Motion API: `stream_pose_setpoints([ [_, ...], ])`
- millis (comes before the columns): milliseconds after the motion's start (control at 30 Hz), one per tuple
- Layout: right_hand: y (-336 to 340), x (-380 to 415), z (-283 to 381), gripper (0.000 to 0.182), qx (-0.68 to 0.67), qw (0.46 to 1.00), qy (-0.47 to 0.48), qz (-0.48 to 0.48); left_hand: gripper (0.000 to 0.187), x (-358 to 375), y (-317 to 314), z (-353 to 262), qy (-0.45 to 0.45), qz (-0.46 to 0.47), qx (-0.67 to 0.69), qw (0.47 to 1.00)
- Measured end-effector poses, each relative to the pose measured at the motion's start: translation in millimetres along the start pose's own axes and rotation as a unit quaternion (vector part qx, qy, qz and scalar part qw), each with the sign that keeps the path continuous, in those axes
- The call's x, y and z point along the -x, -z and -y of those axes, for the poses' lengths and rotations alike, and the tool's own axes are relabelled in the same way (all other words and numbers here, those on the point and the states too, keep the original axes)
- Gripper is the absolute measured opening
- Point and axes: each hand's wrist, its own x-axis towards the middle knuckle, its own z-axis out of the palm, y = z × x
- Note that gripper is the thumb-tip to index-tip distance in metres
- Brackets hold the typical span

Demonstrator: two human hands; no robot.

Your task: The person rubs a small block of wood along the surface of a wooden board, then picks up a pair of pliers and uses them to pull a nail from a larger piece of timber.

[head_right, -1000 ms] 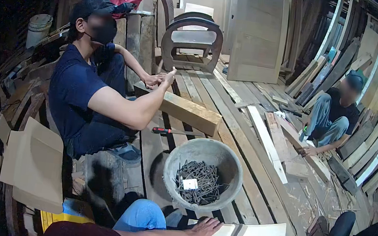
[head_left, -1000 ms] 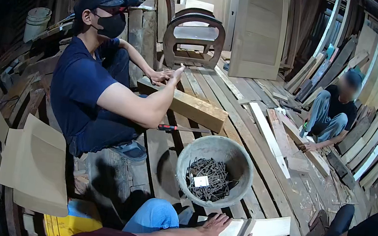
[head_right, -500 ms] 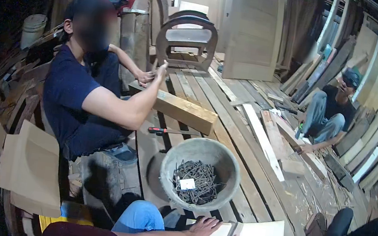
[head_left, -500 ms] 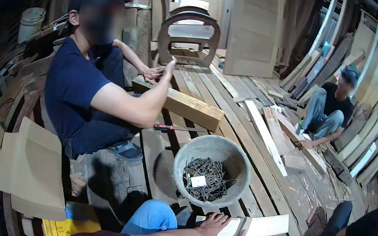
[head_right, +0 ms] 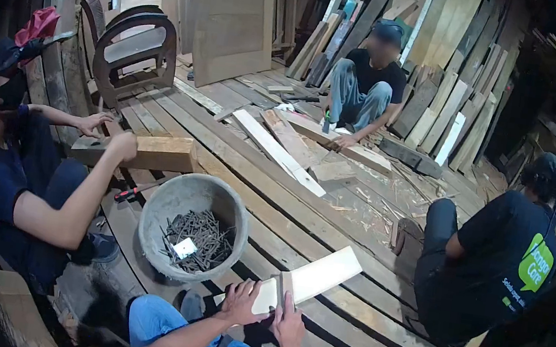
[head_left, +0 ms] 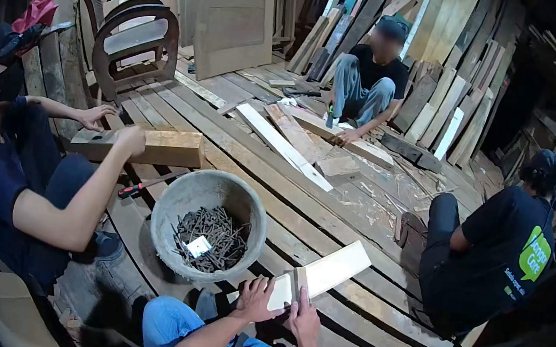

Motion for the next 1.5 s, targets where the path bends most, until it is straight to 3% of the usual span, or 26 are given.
stream_pose_setpoints([
  [100,-2,0,0,0.058,-0.008,1.000,-0.004,0.000,0.111,0,-9,5,-0.020,-0.046,-0.010,0.999],
  [467,-19,-5,-11,0.062,-0.031,0.999,0.007,-0.015,0.113,-5,-9,4,0.038,0.033,0.013,0.999],
  [567,-13,-10,-5,0.064,-0.054,0.998,-0.014,0.008,0.109,-10,-14,7,0.006,-0.016,0.022,1.000],
  [700,-7,-10,12,0.070,0.011,0.999,-0.012,-0.027,0.109,-12,-16,10,-0.009,-0.014,0.025,1.000],
  [800,-11,-13,14,0.068,0.072,0.991,0.068,-0.092,0.101,-13,-6,2,0.000,-0.008,0.020,1.000],
  [900,-18,-25,18,0.071,0.132,0.976,0.133,-0.114,0.087,-14,-24,9,-0.020,-0.083,0.033,0.996],
  [967,-22,-37,14,0.073,0.098,0.965,0.210,-0.119,0.081,-13,-13,5,-0.017,-0.060,0.023,0.998],
  [1100,-24,-53,11,0.063,0.068,0.974,0.200,-0.084,0.099,-15,-6,3,-0.009,-0.049,0.043,0.998],
  [1500,-24,-57,12,0.064,0.044,0.977,0.199,-0.064,0.105,-17,-10,5,0.002,-0.029,0.034,0.999],
])
